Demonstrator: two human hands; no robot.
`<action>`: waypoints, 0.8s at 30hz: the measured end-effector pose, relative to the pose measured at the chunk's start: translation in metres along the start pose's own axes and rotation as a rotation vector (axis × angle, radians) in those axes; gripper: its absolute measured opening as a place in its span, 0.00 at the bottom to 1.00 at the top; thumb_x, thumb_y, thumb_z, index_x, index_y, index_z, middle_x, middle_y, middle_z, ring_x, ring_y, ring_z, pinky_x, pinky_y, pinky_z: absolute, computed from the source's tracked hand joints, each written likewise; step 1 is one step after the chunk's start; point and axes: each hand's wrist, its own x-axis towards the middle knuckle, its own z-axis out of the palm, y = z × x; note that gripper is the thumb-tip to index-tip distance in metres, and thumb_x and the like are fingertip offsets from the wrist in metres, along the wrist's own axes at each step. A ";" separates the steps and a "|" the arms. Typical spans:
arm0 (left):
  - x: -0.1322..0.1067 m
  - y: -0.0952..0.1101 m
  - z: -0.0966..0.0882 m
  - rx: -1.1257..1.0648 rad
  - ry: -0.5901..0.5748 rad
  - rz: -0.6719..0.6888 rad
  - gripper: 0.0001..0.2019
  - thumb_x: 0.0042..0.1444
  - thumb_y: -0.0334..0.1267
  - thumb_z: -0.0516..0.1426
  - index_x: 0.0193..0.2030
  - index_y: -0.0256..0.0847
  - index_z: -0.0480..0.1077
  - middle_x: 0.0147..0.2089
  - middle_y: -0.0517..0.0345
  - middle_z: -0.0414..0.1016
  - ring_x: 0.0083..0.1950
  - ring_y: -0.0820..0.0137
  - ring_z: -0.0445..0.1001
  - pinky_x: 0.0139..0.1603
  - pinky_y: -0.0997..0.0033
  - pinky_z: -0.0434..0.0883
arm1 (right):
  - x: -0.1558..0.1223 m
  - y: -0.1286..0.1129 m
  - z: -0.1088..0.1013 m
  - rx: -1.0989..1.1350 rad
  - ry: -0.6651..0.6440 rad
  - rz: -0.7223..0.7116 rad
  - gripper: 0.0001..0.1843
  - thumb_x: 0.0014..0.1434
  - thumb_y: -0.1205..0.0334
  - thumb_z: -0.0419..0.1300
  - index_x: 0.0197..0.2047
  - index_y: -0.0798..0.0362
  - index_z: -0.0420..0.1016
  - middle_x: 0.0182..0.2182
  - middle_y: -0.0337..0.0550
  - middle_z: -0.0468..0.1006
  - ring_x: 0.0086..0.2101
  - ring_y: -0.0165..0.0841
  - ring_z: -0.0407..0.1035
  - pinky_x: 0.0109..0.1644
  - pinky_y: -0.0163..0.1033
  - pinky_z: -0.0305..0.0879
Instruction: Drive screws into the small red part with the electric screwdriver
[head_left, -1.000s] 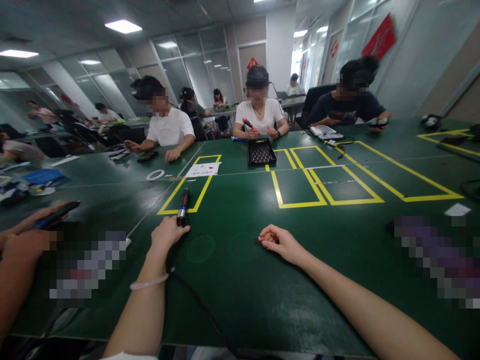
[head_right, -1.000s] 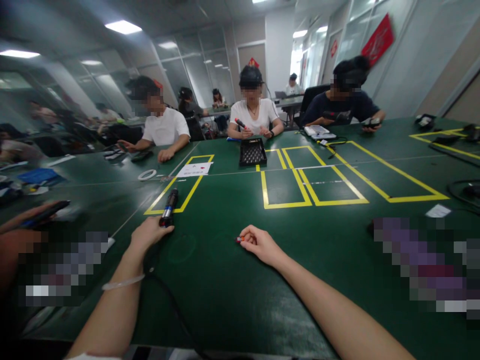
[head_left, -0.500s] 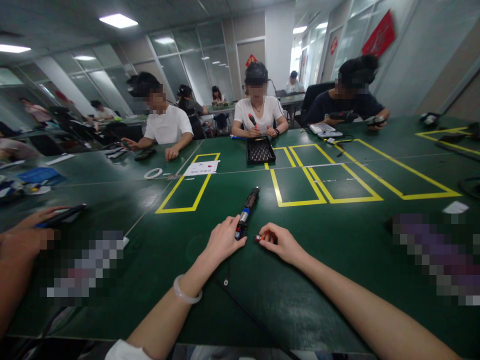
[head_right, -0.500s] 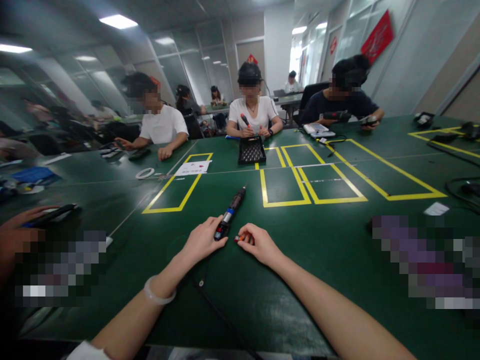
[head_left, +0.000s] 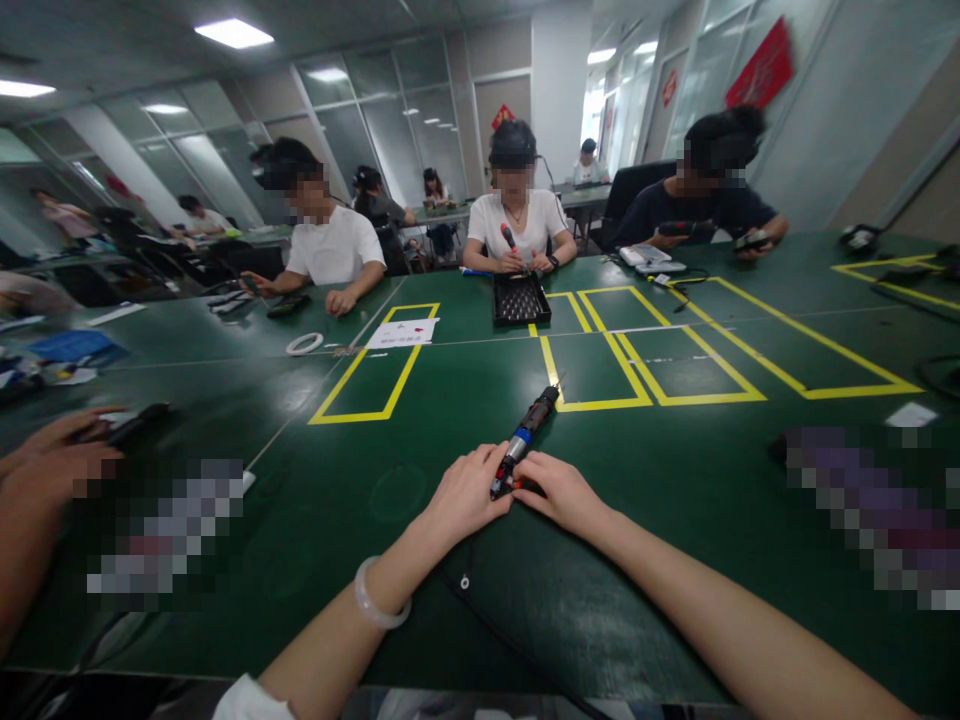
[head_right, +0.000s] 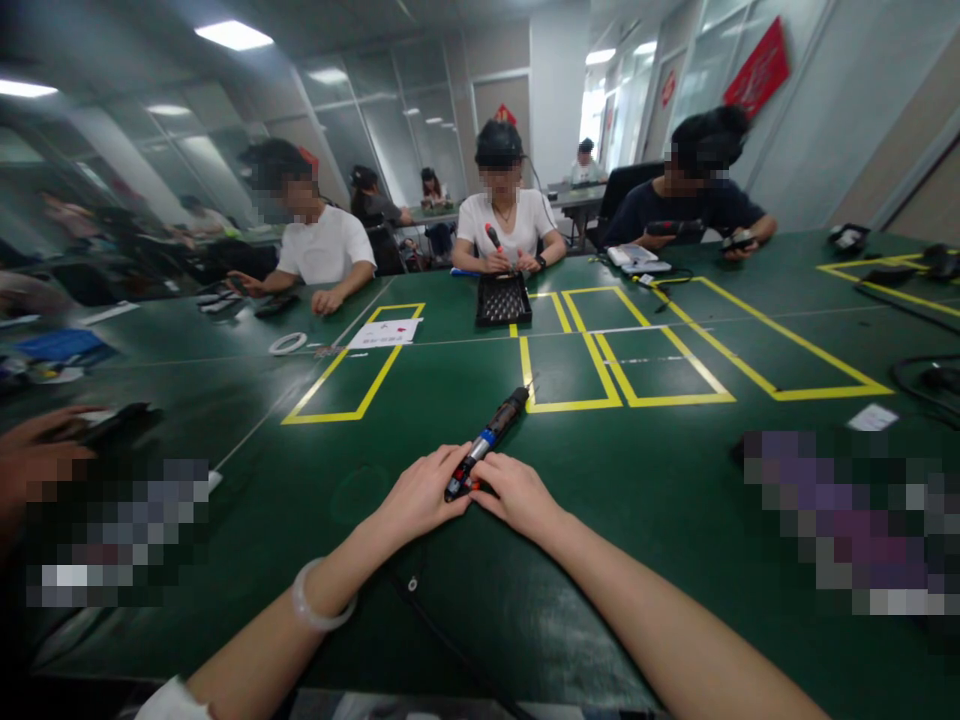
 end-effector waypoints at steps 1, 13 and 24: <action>0.000 0.000 0.000 0.004 -0.002 -0.004 0.34 0.53 0.42 0.56 0.66 0.43 0.51 0.59 0.48 0.64 0.55 0.59 0.68 0.55 0.60 0.66 | 0.000 0.000 -0.001 -0.010 -0.011 -0.007 0.06 0.59 0.66 0.60 0.40 0.51 0.69 0.38 0.42 0.72 0.38 0.34 0.67 0.43 0.36 0.64; -0.004 0.009 -0.001 -0.021 0.006 -0.038 0.34 0.53 0.45 0.58 0.66 0.47 0.50 0.61 0.50 0.59 0.56 0.59 0.65 0.51 0.61 0.69 | 0.003 0.000 0.002 0.004 0.010 -0.020 0.02 0.60 0.68 0.59 0.37 0.53 0.69 0.36 0.42 0.72 0.36 0.34 0.67 0.41 0.36 0.64; -0.003 0.008 0.010 0.060 0.086 -0.054 0.29 0.61 0.45 0.52 0.67 0.48 0.49 0.57 0.49 0.59 0.53 0.62 0.66 0.51 0.61 0.69 | -0.001 0.002 -0.003 0.103 0.028 -0.005 0.05 0.64 0.66 0.54 0.37 0.52 0.71 0.36 0.42 0.72 0.37 0.33 0.68 0.42 0.35 0.65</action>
